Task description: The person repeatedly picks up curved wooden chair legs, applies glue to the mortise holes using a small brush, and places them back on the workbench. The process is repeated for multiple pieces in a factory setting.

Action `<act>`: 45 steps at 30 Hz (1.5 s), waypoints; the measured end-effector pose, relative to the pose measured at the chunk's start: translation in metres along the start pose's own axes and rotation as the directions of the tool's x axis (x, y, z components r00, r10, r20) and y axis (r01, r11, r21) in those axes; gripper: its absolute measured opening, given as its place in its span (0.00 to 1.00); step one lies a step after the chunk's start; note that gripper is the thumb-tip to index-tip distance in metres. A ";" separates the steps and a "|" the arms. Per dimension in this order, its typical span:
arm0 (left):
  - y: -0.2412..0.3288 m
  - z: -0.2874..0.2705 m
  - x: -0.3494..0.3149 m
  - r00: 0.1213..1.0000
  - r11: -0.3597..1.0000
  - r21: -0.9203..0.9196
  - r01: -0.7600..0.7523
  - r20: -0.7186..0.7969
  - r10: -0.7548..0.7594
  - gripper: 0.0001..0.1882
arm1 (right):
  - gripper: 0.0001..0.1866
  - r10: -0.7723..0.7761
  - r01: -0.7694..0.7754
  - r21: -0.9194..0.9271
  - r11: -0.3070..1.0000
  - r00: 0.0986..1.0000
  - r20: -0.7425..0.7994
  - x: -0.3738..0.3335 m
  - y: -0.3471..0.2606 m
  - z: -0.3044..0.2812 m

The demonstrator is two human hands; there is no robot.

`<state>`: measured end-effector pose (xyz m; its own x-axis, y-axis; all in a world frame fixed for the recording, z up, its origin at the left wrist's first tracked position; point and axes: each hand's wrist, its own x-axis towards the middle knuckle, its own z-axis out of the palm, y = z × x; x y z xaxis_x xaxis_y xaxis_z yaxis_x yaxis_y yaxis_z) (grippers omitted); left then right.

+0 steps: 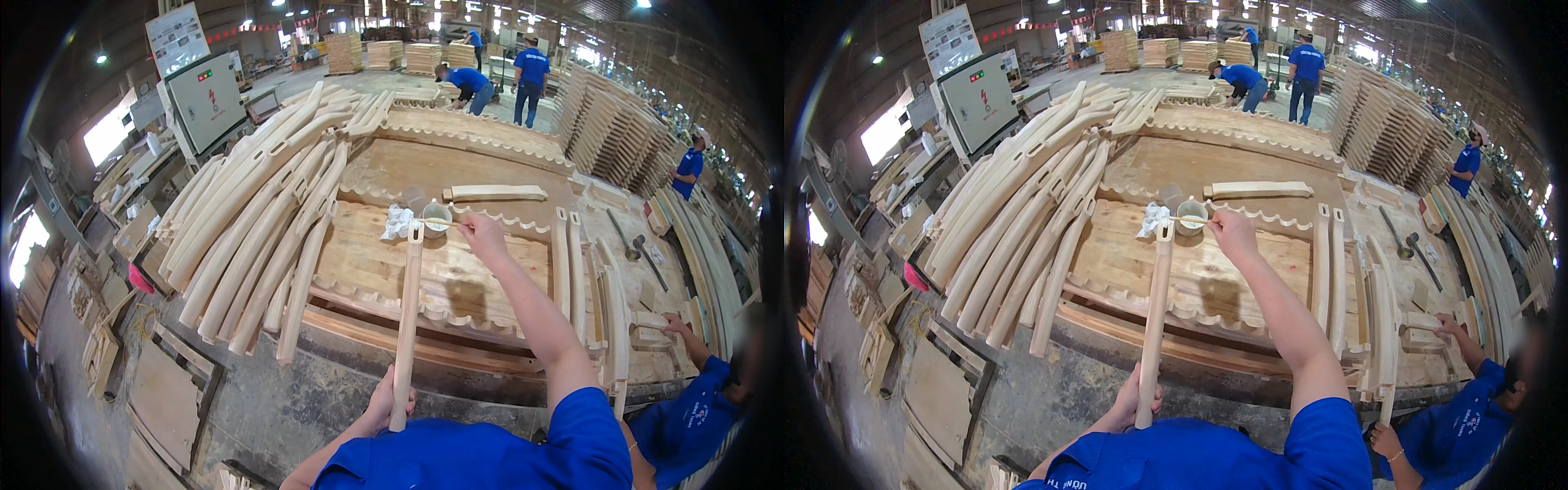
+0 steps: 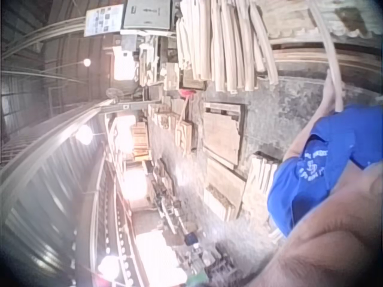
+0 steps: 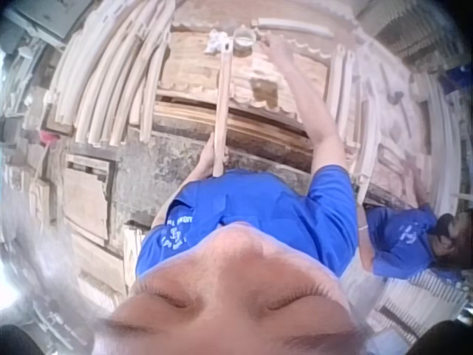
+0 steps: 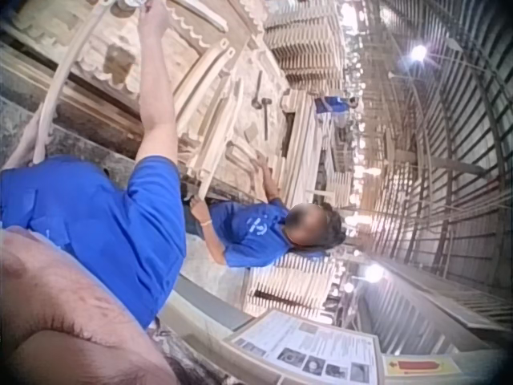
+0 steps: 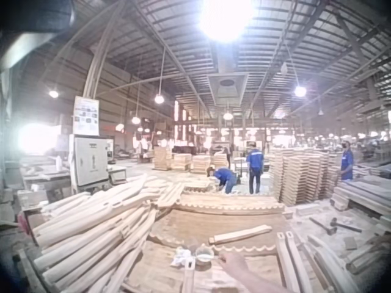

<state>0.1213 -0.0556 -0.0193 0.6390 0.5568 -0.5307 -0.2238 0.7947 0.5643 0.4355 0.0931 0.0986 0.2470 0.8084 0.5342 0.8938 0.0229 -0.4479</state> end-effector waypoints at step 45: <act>-0.001 -0.009 0.006 1.000 1.000 0.001 0.021 -0.010 -0.021 0.24 | 0.06 -0.127 0.113 -0.080 0.990 0.971 -0.205 -0.020 0.008 0.003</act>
<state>0.1184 -0.0512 -0.0287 0.6363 0.5425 -0.5485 -0.2097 0.8058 0.5538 0.4366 0.0791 0.0823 0.2029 0.6613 0.7222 0.9429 0.0671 -0.3263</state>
